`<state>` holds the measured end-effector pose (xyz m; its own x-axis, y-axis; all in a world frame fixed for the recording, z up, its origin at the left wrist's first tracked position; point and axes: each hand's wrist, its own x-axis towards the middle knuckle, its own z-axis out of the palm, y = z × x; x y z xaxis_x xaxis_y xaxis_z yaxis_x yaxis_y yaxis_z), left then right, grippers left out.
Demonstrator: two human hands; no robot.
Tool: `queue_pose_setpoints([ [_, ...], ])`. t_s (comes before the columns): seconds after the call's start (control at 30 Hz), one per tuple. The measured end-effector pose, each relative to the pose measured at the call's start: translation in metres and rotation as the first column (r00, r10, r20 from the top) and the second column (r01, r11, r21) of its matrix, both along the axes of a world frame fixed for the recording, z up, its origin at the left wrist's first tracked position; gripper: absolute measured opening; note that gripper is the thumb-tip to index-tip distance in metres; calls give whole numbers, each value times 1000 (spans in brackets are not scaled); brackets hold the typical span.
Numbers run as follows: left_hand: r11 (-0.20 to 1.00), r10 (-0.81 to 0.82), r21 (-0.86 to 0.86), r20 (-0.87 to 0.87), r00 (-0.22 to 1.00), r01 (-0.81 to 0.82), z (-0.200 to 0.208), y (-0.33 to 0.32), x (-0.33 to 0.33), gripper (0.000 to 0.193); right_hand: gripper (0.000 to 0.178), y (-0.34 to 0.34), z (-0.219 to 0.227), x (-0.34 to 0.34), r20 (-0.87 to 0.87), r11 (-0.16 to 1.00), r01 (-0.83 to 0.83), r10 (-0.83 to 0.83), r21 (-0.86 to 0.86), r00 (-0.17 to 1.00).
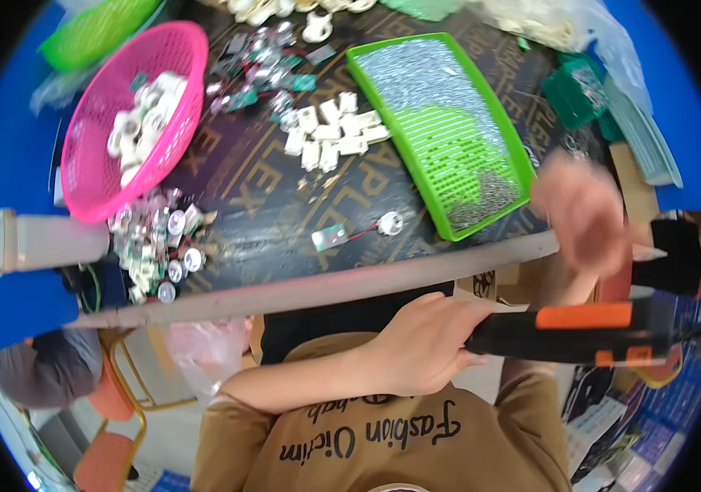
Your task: Assembling small electronic modules into plastic housings using an electric screwdriver.
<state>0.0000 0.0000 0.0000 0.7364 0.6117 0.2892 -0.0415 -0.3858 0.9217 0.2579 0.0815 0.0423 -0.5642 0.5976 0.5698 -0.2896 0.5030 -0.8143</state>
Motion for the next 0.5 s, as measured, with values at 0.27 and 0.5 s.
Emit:
queue_pose_setpoints([
  [0.27, 989, 113, 103, -56, 992, -107, 11, 8, -10, 55, 66, -61, -19, -50, -194, 980, -179, 159, -90, 968],
  [0.5, 720, 671, 357, -136, 729, -595, 8, 31, -106, 9, 67, -82, -6, -74, -216, 818, 506, -565, -272, 797],
])
